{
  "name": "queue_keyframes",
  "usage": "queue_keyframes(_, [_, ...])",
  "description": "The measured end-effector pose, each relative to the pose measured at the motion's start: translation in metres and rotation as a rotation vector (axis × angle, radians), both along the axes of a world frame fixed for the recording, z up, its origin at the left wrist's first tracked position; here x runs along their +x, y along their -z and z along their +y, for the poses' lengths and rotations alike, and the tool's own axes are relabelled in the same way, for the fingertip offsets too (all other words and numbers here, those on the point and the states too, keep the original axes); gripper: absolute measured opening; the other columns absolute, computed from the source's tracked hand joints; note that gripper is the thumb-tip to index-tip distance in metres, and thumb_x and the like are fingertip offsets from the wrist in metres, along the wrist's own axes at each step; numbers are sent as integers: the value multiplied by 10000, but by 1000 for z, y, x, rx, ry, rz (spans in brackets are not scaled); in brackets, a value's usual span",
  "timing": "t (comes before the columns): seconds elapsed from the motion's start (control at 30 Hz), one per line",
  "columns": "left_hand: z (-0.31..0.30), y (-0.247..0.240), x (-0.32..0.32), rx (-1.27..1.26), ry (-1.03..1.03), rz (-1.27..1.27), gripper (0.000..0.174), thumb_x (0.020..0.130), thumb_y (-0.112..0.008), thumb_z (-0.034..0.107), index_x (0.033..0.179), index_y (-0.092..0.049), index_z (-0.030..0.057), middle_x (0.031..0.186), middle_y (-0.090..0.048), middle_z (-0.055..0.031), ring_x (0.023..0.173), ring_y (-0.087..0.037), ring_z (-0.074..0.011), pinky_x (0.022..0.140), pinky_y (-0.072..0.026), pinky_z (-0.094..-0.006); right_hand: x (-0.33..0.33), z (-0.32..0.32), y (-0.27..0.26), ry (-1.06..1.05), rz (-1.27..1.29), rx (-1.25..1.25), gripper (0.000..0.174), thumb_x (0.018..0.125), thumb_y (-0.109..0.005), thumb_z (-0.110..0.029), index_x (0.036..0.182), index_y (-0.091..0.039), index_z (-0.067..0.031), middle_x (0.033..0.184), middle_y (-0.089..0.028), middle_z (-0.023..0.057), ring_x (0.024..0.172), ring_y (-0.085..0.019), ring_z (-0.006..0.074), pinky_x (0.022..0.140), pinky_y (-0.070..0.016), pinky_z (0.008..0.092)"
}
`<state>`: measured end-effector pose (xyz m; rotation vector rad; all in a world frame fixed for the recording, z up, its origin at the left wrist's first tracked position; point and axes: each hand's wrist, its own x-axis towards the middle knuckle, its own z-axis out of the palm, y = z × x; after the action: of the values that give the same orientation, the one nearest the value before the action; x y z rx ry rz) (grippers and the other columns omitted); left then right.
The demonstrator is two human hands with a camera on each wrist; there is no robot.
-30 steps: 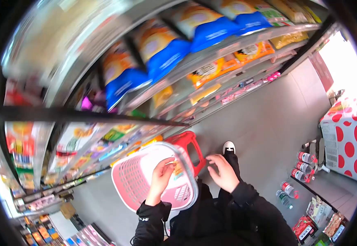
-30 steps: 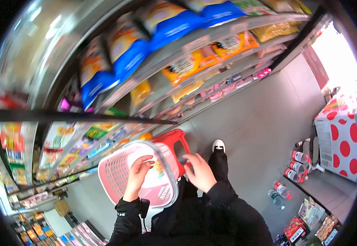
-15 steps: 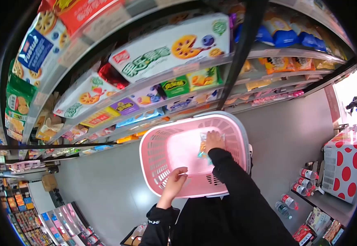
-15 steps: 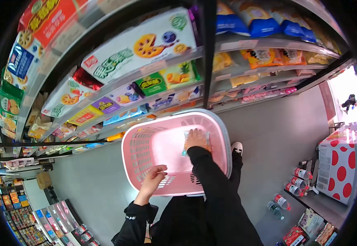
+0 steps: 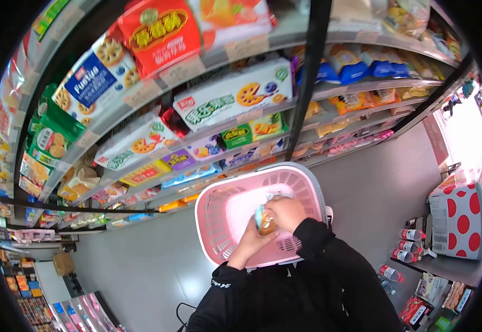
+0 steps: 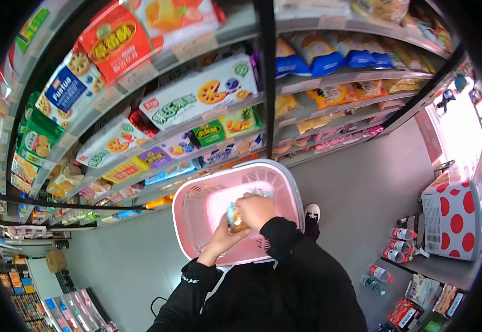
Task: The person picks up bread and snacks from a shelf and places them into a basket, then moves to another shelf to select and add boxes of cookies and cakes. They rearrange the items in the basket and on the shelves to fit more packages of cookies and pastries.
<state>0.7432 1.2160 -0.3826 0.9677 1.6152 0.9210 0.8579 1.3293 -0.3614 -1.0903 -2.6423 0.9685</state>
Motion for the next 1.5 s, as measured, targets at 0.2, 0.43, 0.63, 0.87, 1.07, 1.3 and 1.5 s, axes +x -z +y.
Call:
queue_keyframes(0.2, [22,-51,-3,79,-196,-287,468,793,-644,141,1172,-420,-19,1018,-553,-92,880,-545,-128,754,-451,-270,35,32,-107,148,564,253,355,739,-645,-234,1016,-554,-31,973,-541,130,917,-538,285,794,-445,336])
queue_keyframes(0.43, [66,-78,46,-112,-240,-916,488,861,-550,211,1243,-358,-23,1136,-522,-124,1038,-528,-199,875,-440,-331,147,40,-39,324,783,-1078,477,828,-604,-233,1201,-422,1,1103,-512,70,991,-500,133,829,-414,280])
queue_keyframes(0.63, [134,-45,125,-327,-151,-937,449,871,-536,223,1214,-393,-29,1107,-542,-110,994,-552,-194,845,-451,-307,207,79,-21,352,751,-1193,492,844,-574,-144,1244,-358,43,1110,-517,82,1034,-483,119,839,-409,255])
queue_keyframes(0.87, [205,-14,193,-276,-357,-1119,374,897,-480,232,1181,-434,-7,1114,-542,-126,1007,-549,-229,851,-455,-364,265,148,9,682,1055,-1467,514,850,-539,-80,1276,-280,42,1223,-421,164,1108,-469,219,933,-406,363])
queue_keyframes(1.07, [219,1,219,46,-428,-1100,326,879,-514,132,1170,-441,6,1144,-522,-104,1079,-500,-201,925,-392,-352,258,192,15,642,1032,-1374,418,833,-550,-43,1210,-388,34,1110,-529,130,1033,-531,206,896,-442,344])
queue_keyframes(1.3, [194,-30,155,78,86,-1380,753,765,-651,356,1316,-279,2,1325,-355,-129,1226,-351,-251,1025,-263,-395,278,237,-28,156,614,-1277,395,784,-614,-36,1140,-454,25,1022,-571,72,948,-553,140,815,-459,281])
queue_keyframes(1.5, [156,-41,149,-118,-166,-965,536,815,-604,92,1271,-332,24,1175,-491,-72,1080,-486,-173,924,-391,-307,242,182,-72,214,666,-1275,536,830,-575,-116,1277,-312,21,1148,-509,109,1041,-498,135,863,-418,290])
